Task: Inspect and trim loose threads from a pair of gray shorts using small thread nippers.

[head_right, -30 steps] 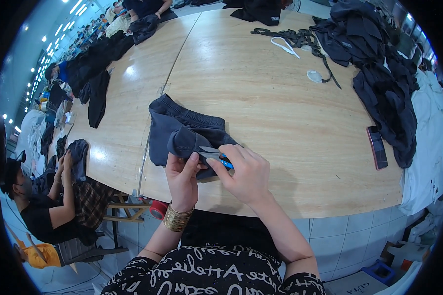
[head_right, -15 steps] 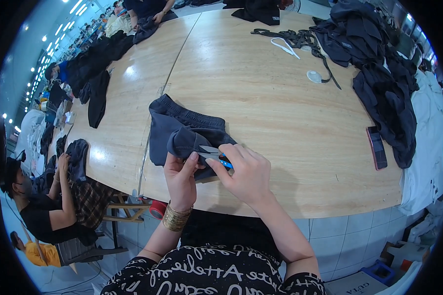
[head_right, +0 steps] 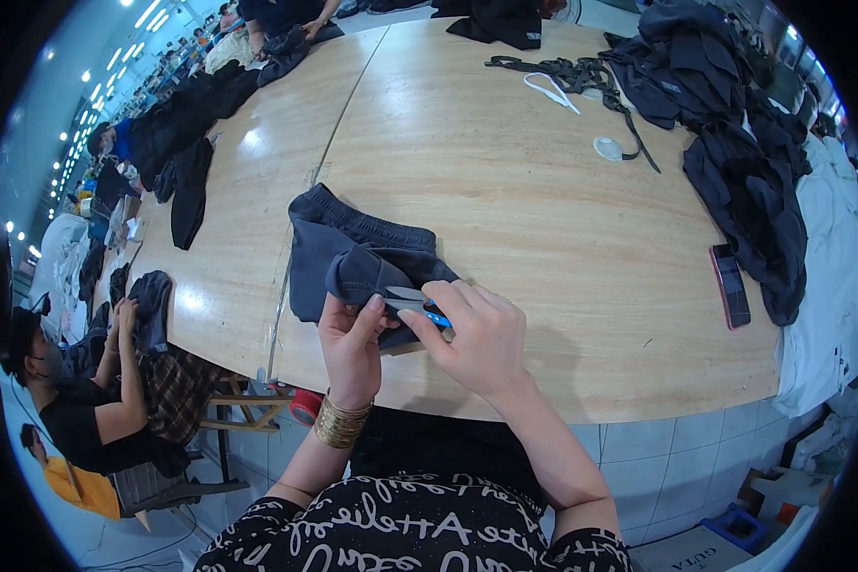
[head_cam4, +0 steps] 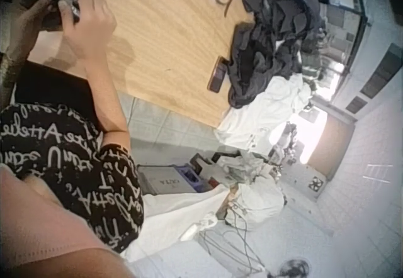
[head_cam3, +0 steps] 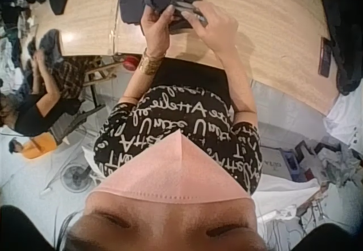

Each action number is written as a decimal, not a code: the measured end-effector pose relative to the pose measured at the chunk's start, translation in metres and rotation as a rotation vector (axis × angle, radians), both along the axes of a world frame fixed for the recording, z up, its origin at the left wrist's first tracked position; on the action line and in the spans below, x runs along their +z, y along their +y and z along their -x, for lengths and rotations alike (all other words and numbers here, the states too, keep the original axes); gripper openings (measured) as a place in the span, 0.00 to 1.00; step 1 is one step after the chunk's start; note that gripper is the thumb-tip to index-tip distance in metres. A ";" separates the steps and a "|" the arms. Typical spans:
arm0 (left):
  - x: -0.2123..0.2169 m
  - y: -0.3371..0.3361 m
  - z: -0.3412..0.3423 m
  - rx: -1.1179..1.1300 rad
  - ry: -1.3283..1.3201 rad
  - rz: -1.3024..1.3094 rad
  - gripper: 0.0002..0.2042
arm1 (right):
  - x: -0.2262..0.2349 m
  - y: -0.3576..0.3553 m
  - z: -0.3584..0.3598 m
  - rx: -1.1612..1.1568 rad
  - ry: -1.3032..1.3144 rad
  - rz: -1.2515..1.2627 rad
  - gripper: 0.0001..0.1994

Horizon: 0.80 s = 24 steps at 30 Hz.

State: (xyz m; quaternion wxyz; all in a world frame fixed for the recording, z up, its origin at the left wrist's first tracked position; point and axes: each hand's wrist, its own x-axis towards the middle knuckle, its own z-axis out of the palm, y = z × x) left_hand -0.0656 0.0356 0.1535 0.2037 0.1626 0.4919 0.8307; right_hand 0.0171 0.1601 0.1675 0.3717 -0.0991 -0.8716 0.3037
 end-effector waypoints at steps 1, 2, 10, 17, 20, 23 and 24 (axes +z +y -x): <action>0.000 0.000 0.000 -0.002 -0.003 0.001 0.13 | 0.000 0.000 0.000 0.008 0.003 -0.004 0.12; -0.001 0.000 0.000 -0.003 -0.006 0.001 0.13 | 0.000 0.000 0.000 0.008 0.004 -0.004 0.12; 0.000 0.000 -0.001 0.003 -0.007 0.012 0.13 | -0.001 -0.002 0.000 -0.004 0.016 0.022 0.12; 0.000 0.001 -0.002 0.004 -0.010 -0.003 0.13 | 0.001 -0.004 0.001 -0.003 0.014 0.032 0.12; 0.000 0.002 -0.002 0.006 -0.014 -0.016 0.14 | 0.000 -0.005 0.002 -0.010 0.022 0.030 0.11; 0.000 0.003 -0.003 0.007 0.001 -0.014 0.13 | 0.001 -0.006 0.002 -0.014 0.022 0.073 0.11; 0.000 0.003 -0.003 0.006 0.001 -0.014 0.13 | 0.001 -0.006 0.002 -0.018 0.017 0.074 0.11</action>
